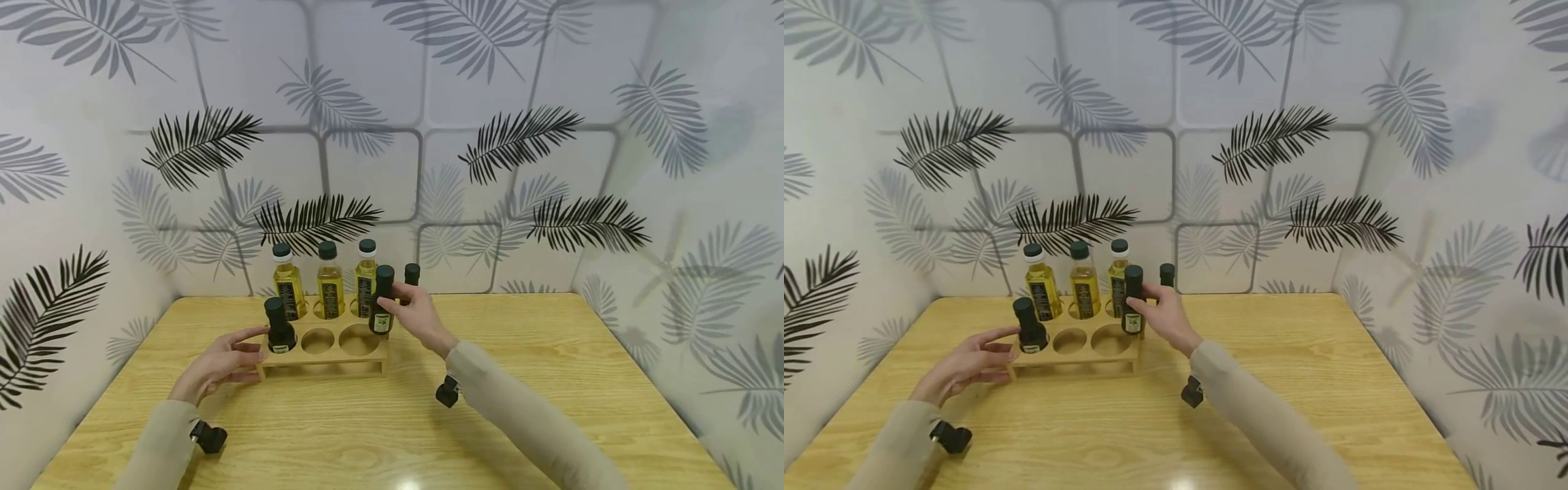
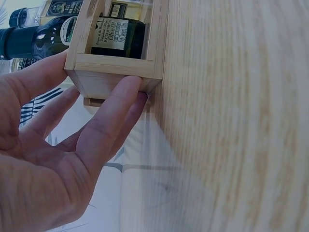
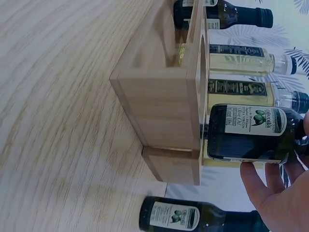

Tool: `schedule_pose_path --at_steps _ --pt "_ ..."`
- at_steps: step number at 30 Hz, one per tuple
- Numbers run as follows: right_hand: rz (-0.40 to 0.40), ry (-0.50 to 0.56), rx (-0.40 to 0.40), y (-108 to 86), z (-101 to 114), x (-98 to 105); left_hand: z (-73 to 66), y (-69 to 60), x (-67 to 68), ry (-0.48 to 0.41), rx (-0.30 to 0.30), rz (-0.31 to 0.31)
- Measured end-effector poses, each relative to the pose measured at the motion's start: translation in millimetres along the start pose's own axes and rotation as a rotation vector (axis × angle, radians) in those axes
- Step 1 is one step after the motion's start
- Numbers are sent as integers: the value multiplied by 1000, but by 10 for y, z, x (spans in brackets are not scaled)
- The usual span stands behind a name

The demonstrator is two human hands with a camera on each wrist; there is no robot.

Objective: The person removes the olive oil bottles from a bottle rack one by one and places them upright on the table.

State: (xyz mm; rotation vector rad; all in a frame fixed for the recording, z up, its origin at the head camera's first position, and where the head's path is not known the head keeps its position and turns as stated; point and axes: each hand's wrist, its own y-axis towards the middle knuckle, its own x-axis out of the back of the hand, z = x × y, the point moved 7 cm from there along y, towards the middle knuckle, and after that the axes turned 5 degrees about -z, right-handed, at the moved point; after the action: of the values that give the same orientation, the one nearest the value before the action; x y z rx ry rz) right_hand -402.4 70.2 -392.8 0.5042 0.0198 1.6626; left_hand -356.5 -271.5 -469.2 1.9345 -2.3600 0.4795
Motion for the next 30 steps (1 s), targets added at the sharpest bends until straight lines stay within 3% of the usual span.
schedule_pose_path --at_steps 10,30 --pt "-10 -27 -72 -3 -150 209 0 -7 -8 1 17 -8" --pt "-44 -62 -102 -11 -421 670 -1 2 1 7 19 -19"
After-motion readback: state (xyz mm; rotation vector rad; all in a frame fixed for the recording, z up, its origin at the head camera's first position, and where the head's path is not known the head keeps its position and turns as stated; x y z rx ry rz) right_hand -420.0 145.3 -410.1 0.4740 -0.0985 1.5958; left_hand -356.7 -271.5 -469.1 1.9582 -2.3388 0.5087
